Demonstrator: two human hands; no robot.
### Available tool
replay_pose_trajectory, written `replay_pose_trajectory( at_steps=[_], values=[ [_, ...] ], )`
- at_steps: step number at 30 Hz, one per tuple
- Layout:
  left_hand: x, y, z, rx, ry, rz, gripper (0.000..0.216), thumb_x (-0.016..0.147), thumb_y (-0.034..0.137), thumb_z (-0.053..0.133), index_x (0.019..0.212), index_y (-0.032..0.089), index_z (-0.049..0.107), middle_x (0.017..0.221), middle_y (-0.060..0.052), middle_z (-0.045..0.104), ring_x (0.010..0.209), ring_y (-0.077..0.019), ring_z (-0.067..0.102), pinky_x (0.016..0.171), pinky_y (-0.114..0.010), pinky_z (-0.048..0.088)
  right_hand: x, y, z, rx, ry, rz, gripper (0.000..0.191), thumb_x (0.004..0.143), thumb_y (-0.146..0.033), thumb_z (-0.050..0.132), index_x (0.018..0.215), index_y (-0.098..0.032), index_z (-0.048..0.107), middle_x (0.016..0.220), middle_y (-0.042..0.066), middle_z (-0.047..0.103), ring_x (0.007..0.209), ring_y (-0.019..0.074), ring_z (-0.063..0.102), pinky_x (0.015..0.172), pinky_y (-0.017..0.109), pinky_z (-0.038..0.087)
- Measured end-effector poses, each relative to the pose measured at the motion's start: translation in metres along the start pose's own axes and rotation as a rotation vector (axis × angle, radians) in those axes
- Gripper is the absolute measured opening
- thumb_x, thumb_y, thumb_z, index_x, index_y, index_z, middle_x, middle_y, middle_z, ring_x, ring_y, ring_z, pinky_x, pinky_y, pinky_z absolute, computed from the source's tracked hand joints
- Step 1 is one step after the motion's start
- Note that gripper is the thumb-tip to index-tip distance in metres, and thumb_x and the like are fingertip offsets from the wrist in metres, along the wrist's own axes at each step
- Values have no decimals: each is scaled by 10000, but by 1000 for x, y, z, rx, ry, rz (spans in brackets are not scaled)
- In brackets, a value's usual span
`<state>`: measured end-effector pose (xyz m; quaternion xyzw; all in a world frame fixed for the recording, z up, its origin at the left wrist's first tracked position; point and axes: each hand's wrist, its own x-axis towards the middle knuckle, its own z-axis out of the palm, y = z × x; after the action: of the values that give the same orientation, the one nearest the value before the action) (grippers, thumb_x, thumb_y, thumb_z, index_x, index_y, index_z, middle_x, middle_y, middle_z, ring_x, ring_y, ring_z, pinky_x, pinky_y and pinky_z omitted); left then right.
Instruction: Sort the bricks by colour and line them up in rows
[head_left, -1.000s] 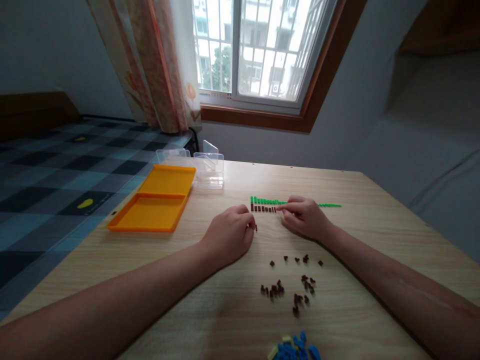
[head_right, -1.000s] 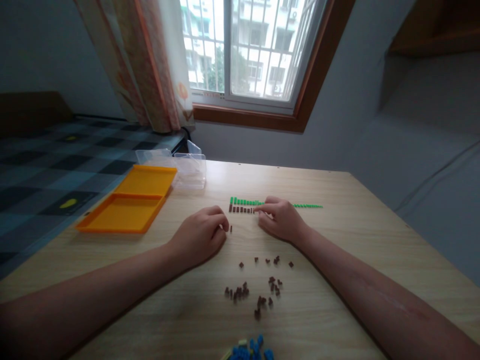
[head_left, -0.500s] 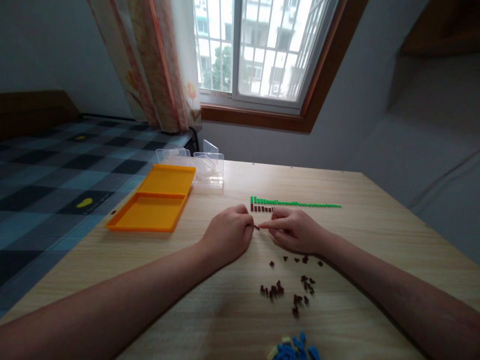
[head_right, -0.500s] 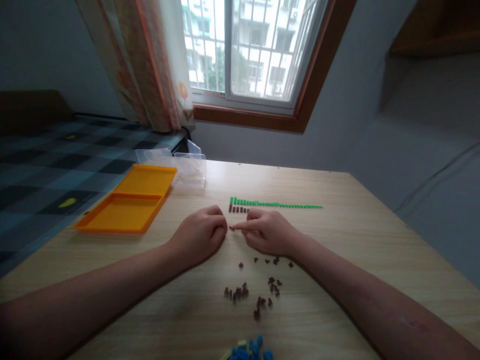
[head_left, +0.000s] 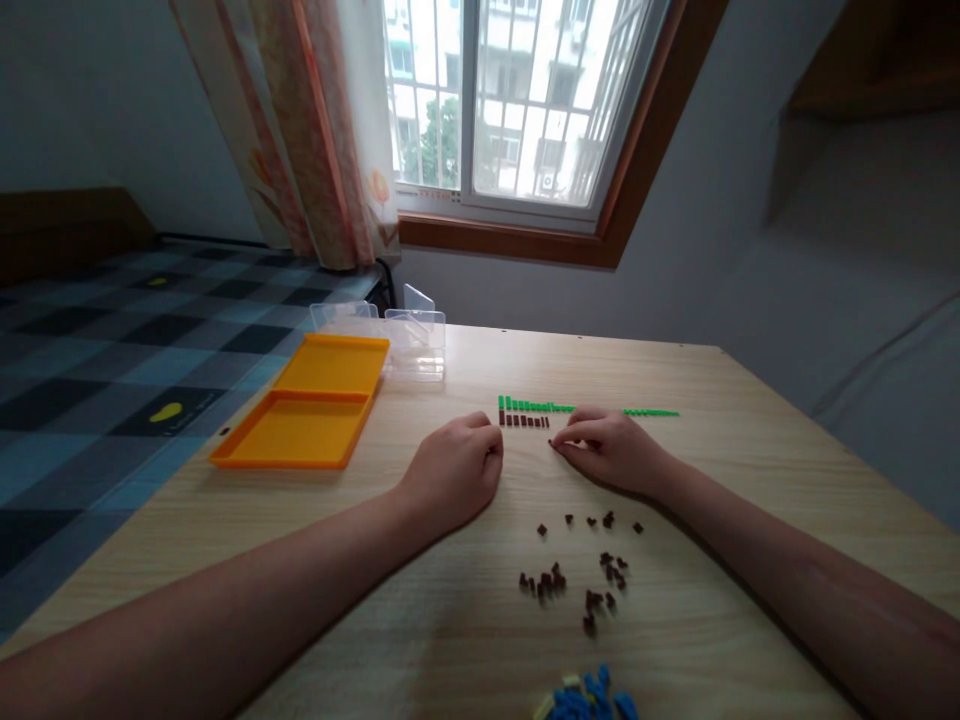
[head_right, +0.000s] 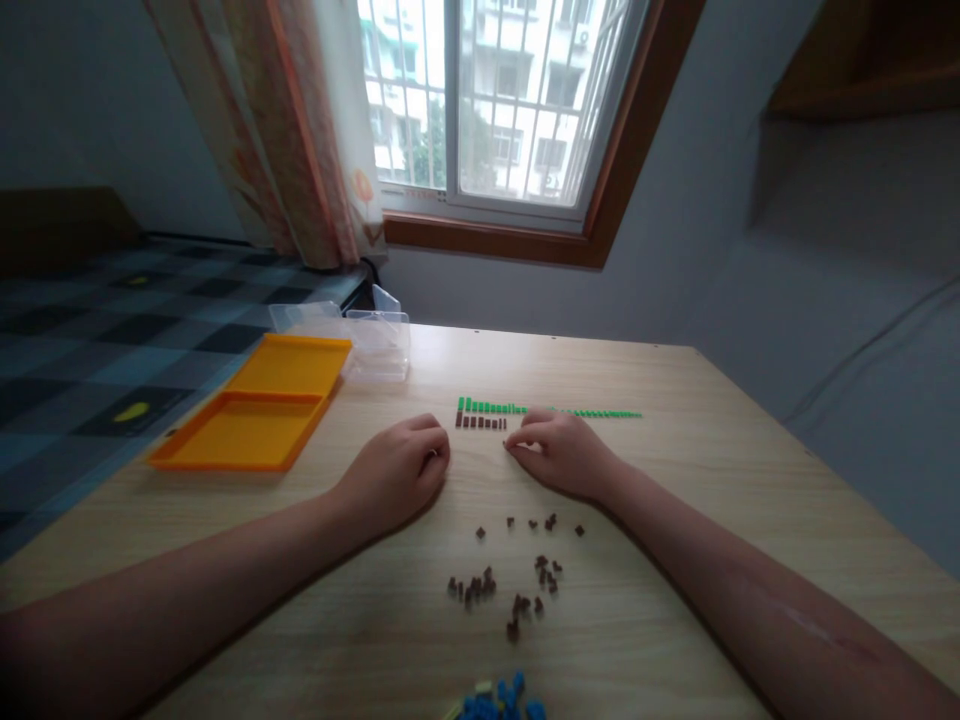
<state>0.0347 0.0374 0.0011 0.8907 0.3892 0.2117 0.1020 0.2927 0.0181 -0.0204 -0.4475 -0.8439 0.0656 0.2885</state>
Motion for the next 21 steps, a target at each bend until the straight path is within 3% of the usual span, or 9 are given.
replay_pose_trajectory(
  at_steps=[9,21],
  values=[
    [1,-1,1,-12,-6,-4,195,862,145,491,707,172,607,856,-41,638,743,-163,576,660,-287,431,6,19,4,-28,66,130,148,898,-228,647,883,-202,792,767,39,667,631,127,560,601,260,422],
    [1,-2,3,5,-1,3,185,858,159,494,706,177,598,849,-34,631,739,-161,566,649,-286,417,10,20,5,-5,99,146,135,879,-230,670,885,-197,801,754,36,677,603,119,545,578,258,418]
  ],
)
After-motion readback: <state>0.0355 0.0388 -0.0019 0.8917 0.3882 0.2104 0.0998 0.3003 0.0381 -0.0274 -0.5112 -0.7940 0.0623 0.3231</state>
